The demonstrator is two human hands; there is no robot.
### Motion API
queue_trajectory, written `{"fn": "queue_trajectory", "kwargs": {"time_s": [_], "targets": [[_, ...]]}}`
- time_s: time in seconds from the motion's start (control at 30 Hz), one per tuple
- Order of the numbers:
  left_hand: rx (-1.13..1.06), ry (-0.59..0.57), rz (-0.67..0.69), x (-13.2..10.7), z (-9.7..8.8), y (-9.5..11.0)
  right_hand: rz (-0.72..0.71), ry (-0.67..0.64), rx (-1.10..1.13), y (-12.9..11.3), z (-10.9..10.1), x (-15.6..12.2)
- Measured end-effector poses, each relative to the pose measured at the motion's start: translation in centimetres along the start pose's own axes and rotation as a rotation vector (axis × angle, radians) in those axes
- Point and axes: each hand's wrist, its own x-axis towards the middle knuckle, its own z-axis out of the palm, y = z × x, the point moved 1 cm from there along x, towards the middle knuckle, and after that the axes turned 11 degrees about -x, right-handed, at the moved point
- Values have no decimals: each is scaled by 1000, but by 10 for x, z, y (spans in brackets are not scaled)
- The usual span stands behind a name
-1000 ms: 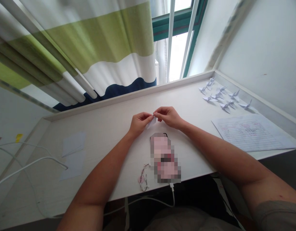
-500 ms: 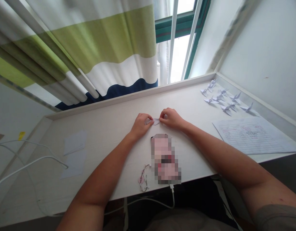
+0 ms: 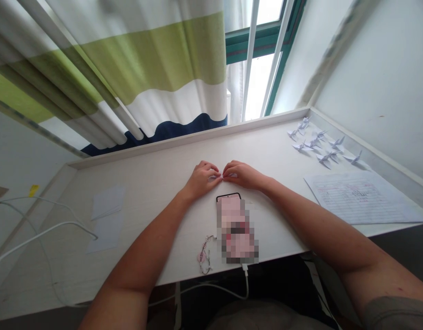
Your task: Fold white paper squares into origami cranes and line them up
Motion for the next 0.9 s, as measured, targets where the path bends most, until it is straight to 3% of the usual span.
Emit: {"fn": "queue_trajectory", "kwargs": {"time_s": [0.5,0.77,0.9], "targets": [[-19,-8,-31,2,2,-3,30,12,-104,4,6,4],[-159,101,-243,3,7,-1,162,59,-130,2,10,6],[-242,142,-284,4,9,-2,254,86,-76,2,12,8]]}}
